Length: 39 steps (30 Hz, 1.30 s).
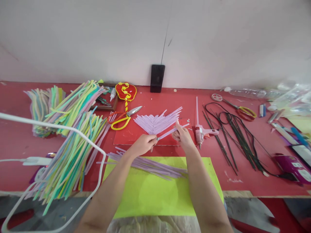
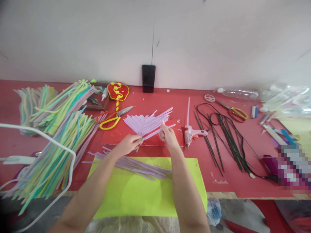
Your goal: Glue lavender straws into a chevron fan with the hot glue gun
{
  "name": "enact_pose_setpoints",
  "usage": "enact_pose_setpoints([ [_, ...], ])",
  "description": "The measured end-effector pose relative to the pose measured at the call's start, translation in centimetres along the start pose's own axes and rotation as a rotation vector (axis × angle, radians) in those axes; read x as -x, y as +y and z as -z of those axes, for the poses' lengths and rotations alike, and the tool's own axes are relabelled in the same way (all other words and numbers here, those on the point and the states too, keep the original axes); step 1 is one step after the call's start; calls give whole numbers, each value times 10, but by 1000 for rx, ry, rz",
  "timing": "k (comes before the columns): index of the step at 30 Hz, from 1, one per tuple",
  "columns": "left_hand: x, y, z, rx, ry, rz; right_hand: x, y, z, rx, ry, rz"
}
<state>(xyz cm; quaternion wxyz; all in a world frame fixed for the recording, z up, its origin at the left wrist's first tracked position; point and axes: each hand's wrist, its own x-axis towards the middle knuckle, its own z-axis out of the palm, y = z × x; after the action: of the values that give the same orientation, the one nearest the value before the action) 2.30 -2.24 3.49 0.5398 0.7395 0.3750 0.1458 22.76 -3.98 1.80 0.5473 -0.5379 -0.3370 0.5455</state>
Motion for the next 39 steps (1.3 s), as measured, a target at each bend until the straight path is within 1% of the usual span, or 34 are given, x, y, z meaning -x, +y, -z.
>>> enact_pose_setpoints([
  [3,0,0,-1,22,-11,6,1,-4,4,-27,21,26],
  [10,0,-1,-1,17,-20,-12,1,-5,5,-34,-7,19],
  [13,0,-2,0,26,-18,-8,-2,-2,8,-32,50,55],
  [16,0,-2,1,46,21,-9,-3,-2,10,-76,105,94],
  [22,-4,-7,-1,74,80,-1,1,-4,2,-231,22,73],
  [25,-4,-7,-2,84,85,6,1,-3,-2,-284,21,72],
  [30,-2,-4,-1,67,63,12,-2,-1,-4,-306,77,103],
  [33,-2,-2,-1,54,62,11,-3,-1,-5,-322,90,114],
  [36,-2,-2,0,36,72,11,-1,0,-5,-301,73,138],
  [39,-2,-3,-1,28,77,8,1,2,-6,-287,16,121],
])
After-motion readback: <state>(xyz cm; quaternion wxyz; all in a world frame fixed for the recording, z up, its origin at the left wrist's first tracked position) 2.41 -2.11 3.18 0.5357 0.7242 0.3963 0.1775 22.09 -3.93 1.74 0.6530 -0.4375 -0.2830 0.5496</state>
